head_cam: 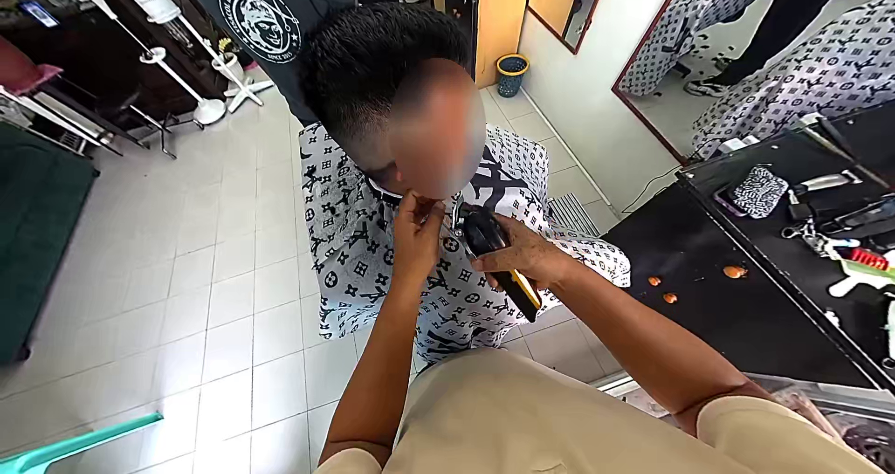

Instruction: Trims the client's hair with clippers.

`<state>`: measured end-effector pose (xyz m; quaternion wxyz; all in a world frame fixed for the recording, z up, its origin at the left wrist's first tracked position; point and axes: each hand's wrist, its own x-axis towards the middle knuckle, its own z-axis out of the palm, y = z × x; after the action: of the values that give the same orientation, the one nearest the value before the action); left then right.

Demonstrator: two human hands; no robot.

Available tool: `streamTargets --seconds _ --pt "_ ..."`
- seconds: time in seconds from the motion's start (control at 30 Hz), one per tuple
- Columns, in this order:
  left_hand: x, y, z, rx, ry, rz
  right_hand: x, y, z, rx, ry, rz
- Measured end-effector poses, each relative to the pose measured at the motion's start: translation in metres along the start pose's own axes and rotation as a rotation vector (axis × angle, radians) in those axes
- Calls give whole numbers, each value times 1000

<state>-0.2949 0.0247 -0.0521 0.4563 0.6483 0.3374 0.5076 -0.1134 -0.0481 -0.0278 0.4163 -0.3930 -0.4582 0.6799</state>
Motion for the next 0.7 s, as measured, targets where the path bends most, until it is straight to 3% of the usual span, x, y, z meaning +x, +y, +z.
streamTargets --seconds 0.3,0.47,0.7 --pt "4 -5 12 -32 -66 -28 11 -21 -17 56 -57 -288" --pt "10 -5 18 -151 -108 11 22 -56 -20 66 -28 -110" --pt "18 -17 19 -332 -90 -21 37 -86 -9 -20 -5 -92"
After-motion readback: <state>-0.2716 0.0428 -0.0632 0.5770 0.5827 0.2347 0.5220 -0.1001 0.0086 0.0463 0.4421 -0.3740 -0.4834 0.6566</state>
